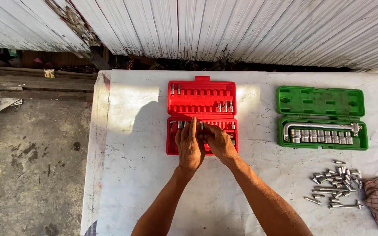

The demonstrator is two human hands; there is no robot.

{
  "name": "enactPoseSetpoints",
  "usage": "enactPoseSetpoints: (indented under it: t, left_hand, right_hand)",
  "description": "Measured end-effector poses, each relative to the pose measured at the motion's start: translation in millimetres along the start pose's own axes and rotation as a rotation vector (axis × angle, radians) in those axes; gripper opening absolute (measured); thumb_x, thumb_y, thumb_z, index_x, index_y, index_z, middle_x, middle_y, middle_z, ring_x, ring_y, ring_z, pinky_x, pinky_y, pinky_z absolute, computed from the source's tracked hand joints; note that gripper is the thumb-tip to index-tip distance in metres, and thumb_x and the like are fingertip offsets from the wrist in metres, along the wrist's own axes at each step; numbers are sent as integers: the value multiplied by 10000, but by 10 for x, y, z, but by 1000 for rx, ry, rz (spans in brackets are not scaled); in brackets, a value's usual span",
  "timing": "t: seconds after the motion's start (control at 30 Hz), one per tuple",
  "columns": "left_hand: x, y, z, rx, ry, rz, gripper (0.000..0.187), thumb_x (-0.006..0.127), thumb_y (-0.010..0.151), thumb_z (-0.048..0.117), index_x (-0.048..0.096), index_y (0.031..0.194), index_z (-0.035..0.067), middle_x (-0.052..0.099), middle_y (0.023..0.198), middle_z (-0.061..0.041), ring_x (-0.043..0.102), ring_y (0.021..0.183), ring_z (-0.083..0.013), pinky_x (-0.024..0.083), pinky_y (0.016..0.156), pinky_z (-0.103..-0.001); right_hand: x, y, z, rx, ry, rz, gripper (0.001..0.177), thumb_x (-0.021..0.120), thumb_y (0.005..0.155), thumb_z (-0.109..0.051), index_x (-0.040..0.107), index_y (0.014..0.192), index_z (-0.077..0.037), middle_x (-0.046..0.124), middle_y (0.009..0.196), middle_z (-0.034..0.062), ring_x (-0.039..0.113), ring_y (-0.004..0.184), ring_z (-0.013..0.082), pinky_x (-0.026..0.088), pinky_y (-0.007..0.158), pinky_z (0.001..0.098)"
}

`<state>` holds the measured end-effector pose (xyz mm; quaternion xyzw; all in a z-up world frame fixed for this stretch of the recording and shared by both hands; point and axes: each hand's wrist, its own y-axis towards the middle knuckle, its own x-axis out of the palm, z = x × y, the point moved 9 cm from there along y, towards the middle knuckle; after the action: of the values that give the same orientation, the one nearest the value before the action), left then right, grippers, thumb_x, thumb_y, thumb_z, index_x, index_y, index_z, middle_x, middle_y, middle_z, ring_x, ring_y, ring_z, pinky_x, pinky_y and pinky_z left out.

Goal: Organizing socket wrench components and sorting small metal hardware on a workbench.

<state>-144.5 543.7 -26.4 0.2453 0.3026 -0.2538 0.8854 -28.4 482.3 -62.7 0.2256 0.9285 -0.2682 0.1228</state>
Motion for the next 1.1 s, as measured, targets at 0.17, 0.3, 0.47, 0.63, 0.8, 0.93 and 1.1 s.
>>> enactPoseSetpoints:
  t: [0.17,0.3,0.47,0.63,0.8,0.93,1.1]
  left_hand:
    - [28,17,-61,-31,12,-41,782,573,895,-80,268,1607,26,643,1382,-188,458,1419,-366,203,1173,-599]
    - [-70,-6,-133,-80,34,-29,728,592,928,-40,305,1593,38,656,1366,-160,465,1410,-353,236,1195,-561]
    - [-55,-71,-274,-113,46,10,675,582,982,-19,333,1606,55,692,1361,-95,497,1420,-301,275,1218,-503]
    - [-50,-38,-262,-176,170,-50,681,605,963,45,322,1582,74,677,1337,-126,440,1415,-326,186,1192,-568]
    - [-71,53,-308,-184,178,-37,710,640,957,95,309,1585,101,728,1290,-58,412,1441,-307,128,1212,-583]
    - [75,46,-346,-147,224,-59,715,665,981,142,308,1599,105,757,1202,-58,414,1459,-292,104,1246,-580]
    - [21,147,-249,-154,227,-47,720,699,972,163,337,1593,133,772,1090,-59,426,1457,-280,87,1251,-589]
  right_hand:
    - [-50,-28,-142,62,-74,11,536,541,910,-80,590,1441,-129,789,1215,97,745,1027,218,592,890,363]
    - [-140,-1,4,125,-240,78,472,590,950,-202,615,1421,-190,743,1209,146,750,1025,259,583,891,393]
    - [-87,100,172,-3,-346,104,465,624,939,-237,636,1403,-209,710,1243,145,706,1093,329,553,938,432]
    - [-42,31,-1,-171,-633,238,426,646,912,-245,684,1336,-243,658,1313,103,601,1216,346,463,981,555]
    - [-21,80,111,-165,-605,236,410,625,935,-229,685,1339,-242,662,1302,97,590,1235,323,443,1005,568]
    - [-13,67,125,-177,-655,243,423,620,922,-197,687,1338,-237,663,1300,84,601,1223,296,458,978,563]
    - [-51,-33,-36,-215,-672,304,435,643,886,-178,697,1315,-225,673,1274,71,609,1157,302,464,941,535]
